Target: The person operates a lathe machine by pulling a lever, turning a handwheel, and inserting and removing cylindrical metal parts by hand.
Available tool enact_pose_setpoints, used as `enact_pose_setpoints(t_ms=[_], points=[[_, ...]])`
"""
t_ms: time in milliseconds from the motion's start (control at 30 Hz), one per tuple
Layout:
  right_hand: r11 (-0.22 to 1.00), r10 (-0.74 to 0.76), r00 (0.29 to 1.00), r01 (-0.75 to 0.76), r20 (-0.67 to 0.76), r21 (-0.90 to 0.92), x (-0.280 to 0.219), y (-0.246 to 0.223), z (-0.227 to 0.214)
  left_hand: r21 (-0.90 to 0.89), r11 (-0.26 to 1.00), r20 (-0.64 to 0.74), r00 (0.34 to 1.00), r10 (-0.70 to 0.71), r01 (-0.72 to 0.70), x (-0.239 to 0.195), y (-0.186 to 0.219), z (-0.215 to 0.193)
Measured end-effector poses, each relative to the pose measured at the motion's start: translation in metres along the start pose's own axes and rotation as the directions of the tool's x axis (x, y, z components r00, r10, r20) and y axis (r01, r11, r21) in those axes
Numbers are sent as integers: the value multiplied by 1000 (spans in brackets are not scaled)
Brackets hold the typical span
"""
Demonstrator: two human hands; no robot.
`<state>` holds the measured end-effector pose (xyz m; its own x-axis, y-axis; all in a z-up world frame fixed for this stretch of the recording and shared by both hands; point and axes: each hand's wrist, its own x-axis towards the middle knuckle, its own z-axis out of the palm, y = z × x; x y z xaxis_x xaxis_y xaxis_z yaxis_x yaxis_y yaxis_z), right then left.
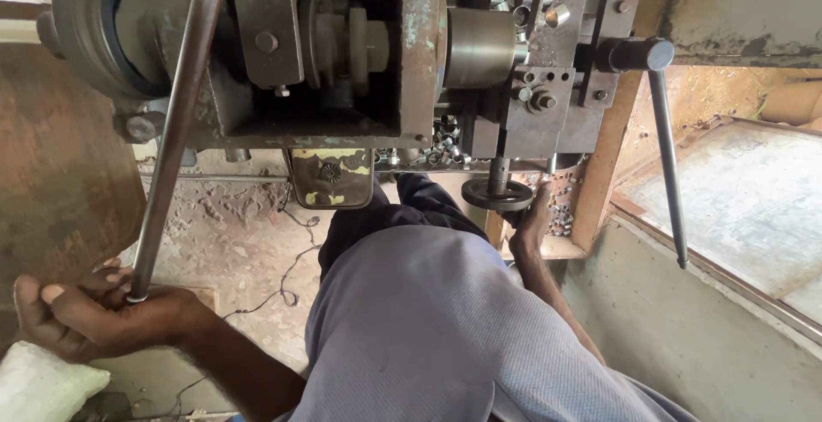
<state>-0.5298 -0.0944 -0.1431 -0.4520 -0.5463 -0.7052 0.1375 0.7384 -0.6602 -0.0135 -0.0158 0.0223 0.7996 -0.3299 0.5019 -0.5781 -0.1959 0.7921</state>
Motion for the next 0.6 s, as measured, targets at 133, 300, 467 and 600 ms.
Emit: enact_pose_setpoints(t_ms=[133, 300, 467, 600], points=[[995, -71, 997, 71, -4, -66, 18, 21, -11, 37, 998, -28, 998, -56, 57, 5, 14, 9], [993, -67, 998, 68, 12, -101, 30, 28, -12, 14, 998, -57, 996, -63, 64, 4, 14, 10], [987, -82, 994, 91, 70, -136, 25, 29, -27, 240, 907, 93, 938, 334, -347, -12, -49, -25], [867, 85, 977, 25, 195, -498, -24, -1, -7, 287, 857, 169, 903, 394, -428, -19, -63, -34]])
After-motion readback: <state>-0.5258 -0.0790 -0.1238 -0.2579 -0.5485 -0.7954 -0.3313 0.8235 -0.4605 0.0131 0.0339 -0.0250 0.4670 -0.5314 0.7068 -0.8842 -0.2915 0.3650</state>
